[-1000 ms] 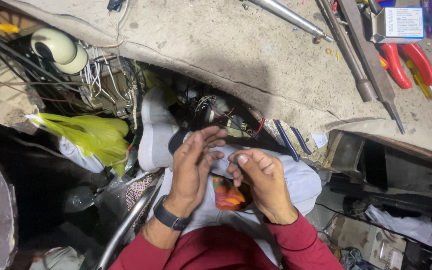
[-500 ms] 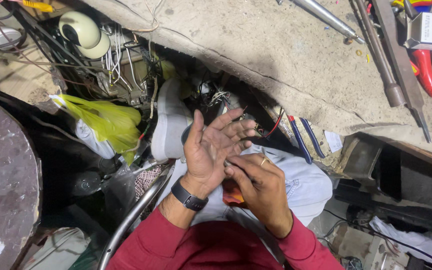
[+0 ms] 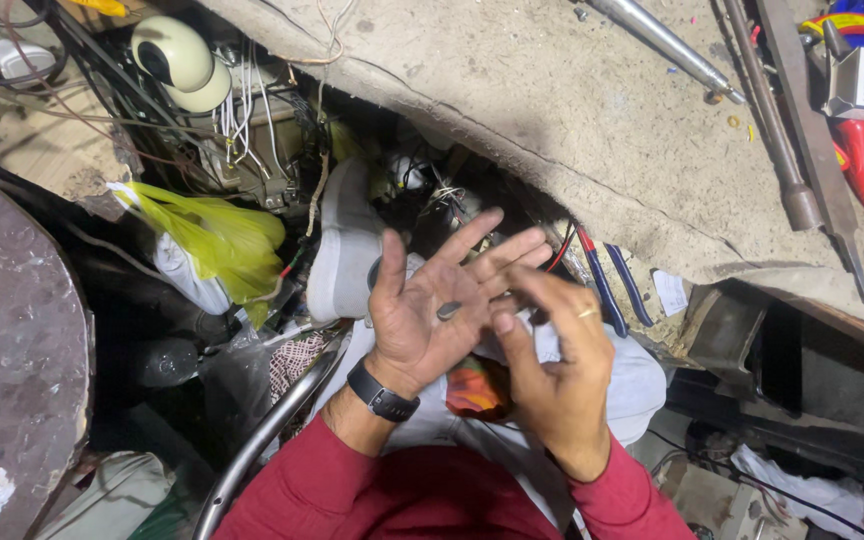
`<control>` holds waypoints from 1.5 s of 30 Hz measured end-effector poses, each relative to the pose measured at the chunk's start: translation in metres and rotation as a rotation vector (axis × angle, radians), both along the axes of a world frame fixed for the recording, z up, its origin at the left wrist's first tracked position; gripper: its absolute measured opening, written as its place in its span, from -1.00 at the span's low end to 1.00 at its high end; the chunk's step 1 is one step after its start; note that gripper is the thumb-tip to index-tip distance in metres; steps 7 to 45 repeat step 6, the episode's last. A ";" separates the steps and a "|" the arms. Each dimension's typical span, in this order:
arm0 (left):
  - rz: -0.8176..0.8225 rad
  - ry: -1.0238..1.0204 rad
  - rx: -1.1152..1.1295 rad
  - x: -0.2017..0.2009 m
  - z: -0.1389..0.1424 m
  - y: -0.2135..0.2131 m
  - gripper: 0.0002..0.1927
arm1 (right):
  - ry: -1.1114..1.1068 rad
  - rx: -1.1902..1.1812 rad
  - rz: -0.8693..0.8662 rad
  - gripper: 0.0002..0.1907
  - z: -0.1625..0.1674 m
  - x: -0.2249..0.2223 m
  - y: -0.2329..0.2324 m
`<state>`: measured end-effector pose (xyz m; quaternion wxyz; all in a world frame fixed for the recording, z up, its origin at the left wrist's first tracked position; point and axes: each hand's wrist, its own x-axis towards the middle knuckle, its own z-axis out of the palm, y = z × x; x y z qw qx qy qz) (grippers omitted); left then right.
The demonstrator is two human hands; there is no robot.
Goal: The person sits at a cluttered repair bench and uses a socket wrench to repeatedly ratchet a nut on a small appliance blade assembly held in the other hand. They then set the part down, pick up a small packet, open it, and rub the contents between their hands.
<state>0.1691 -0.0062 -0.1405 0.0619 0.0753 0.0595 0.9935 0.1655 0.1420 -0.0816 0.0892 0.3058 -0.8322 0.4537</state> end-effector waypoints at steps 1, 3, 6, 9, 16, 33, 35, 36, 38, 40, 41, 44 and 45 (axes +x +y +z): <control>0.023 0.027 0.002 0.002 0.001 0.000 0.14 | -0.038 -0.128 -0.053 -0.50 -0.008 -0.003 -0.004; 0.068 0.088 0.003 0.006 0.003 0.002 0.15 | -0.278 -0.369 -0.104 -0.32 -0.025 -0.006 -0.011; 0.164 0.138 -0.033 0.007 0.004 0.006 0.17 | -0.860 -0.666 0.024 -0.17 -0.051 -0.009 -0.021; 0.164 0.138 -0.033 0.007 0.004 0.006 0.17 | -0.860 -0.666 0.024 -0.17 -0.051 -0.009 -0.021; 0.164 0.138 -0.033 0.007 0.004 0.006 0.17 | -0.860 -0.666 0.024 -0.17 -0.051 -0.009 -0.021; 0.164 0.138 -0.033 0.007 0.004 0.006 0.17 | -0.860 -0.666 0.024 -0.17 -0.051 -0.009 -0.021; 0.164 0.138 -0.033 0.007 0.004 0.006 0.17 | -0.860 -0.666 0.024 -0.17 -0.051 -0.009 -0.021; 0.164 0.138 -0.033 0.007 0.004 0.006 0.17 | -0.860 -0.666 0.024 -0.17 -0.051 -0.009 -0.021; 0.164 0.138 -0.033 0.007 0.004 0.006 0.17 | -0.860 -0.666 0.024 -0.17 -0.051 -0.009 -0.021; 0.164 0.138 -0.033 0.007 0.004 0.006 0.17 | -0.860 -0.666 0.024 -0.17 -0.051 -0.009 -0.021; 0.164 0.138 -0.033 0.007 0.004 0.006 0.17 | -0.860 -0.666 0.024 -0.17 -0.051 -0.009 -0.021; 0.164 0.138 -0.033 0.007 0.004 0.006 0.17 | -0.860 -0.666 0.024 -0.17 -0.051 -0.009 -0.021; 0.164 0.138 -0.033 0.007 0.004 0.006 0.17 | -0.860 -0.666 0.024 -0.17 -0.051 -0.009 -0.021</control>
